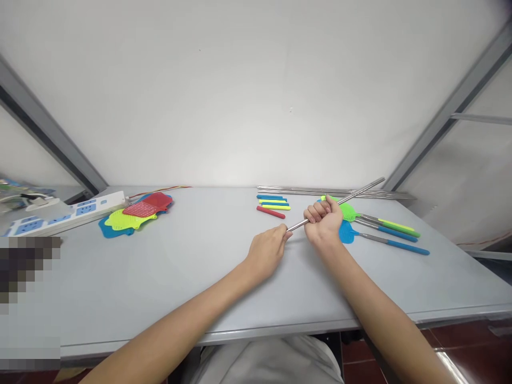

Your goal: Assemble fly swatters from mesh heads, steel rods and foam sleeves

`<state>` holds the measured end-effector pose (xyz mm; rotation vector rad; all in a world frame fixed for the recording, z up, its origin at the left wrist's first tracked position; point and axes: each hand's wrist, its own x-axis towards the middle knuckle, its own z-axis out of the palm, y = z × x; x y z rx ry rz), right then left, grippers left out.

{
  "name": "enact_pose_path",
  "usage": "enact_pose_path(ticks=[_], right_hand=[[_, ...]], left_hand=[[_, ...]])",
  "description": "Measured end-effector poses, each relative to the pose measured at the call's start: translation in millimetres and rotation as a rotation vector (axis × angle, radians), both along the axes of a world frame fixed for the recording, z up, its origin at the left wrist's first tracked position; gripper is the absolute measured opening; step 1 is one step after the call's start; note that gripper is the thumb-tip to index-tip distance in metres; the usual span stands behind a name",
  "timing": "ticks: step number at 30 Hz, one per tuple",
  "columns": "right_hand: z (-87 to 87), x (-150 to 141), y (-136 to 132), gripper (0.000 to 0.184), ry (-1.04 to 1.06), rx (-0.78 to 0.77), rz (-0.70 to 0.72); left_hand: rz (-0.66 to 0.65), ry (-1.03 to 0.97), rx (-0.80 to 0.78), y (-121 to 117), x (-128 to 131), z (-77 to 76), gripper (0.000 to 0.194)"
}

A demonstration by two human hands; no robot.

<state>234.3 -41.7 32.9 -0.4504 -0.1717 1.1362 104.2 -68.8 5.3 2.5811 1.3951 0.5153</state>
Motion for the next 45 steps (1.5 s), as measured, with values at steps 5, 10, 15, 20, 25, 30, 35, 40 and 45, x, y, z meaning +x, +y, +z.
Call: enact_pose_path(ticks=[5,10,15,20,25,30,35,40,45], right_hand=[[7.4,7,-1,0.035,-0.026,0.012,0.009],[8.1,11,1,0.034,-0.016,-0.002,0.014],[12.0,12,1,0.034,-0.005,-0.009,0.038],[12.9,9,-1,0.034,0.006,-0.004,0.045],[10.1,5,-2,0.034,0.029,-0.013,0.047],[7.8,4,-1,0.033,0.035,-0.046,0.044],[4.0,1,0,0.033,-0.004,-0.073,0.031],[1.5,-1,0,0.033,-0.050,-0.060,0.010],[1.5,1,0,0.037,-0.104,-0.016,-0.002]], left_hand=[[-0.011,-0.053,-0.017,2,-2,-0.5,0.022],[-0.007,-0.021,-0.017,1,-6,0.6,0.028],[-0.002,0.031,0.027,-4,-6,7.3,0.030],[0.044,0.114,0.087,0,-6,8.8,0.024],[0.079,0.163,0.094,4,-8,9.6,0.021],[0.062,0.170,0.102,6,-12,15.5,0.023],[-0.022,0.172,0.070,6,-13,11.5,0.020],[-0.072,0.115,0.000,6,-13,6.1,0.019],[-0.119,-0.010,-0.093,4,-11,2.5,0.023]])
